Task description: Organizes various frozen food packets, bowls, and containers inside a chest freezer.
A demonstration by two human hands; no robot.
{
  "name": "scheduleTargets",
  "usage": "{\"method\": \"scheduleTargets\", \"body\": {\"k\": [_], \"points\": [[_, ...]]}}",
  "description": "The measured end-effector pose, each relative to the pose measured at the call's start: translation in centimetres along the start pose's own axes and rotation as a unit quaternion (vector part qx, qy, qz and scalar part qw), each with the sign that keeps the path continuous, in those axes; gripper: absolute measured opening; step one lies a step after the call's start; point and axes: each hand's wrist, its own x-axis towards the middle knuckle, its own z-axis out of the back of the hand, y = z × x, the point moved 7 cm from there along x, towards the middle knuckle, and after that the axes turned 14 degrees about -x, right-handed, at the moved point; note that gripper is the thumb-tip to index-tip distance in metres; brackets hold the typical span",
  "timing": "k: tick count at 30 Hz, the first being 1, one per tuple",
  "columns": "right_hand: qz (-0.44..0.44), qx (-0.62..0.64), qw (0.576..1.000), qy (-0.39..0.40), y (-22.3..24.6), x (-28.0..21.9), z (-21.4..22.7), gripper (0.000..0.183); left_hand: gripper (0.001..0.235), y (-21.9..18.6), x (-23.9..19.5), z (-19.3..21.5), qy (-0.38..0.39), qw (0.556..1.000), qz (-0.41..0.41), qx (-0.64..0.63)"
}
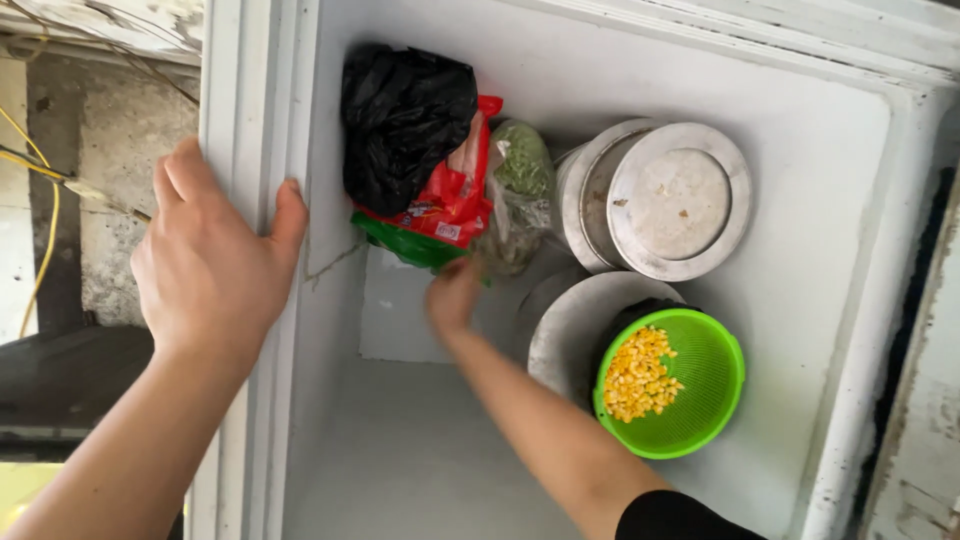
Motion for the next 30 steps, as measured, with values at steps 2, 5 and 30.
{"method": "scheduleTargets", "body": {"k": [2, 5, 30], "points": [[0.103, 0.073, 0.949, 0.290, 1.3, -5.6, -4.0, 0.019, 0.066, -0.1, 0.0, 0.2, -0.017, 0.999, -0.024, -0.020], [0.174, -0.068, 0.857, 0.481, 1.4, -8.3, -7.4, 0.042, 0.066, 0.0, 0.1, 0.1, -0.011, 1.000, -0.013, -0.025], [-0.124, 0.276, 0.897, 0.322, 5.5, -4.9, 15.8, 0.029, 0.065, -0.4, 0.5, 0.4, -0.017, 0.998, -0.036, -0.040]]}}
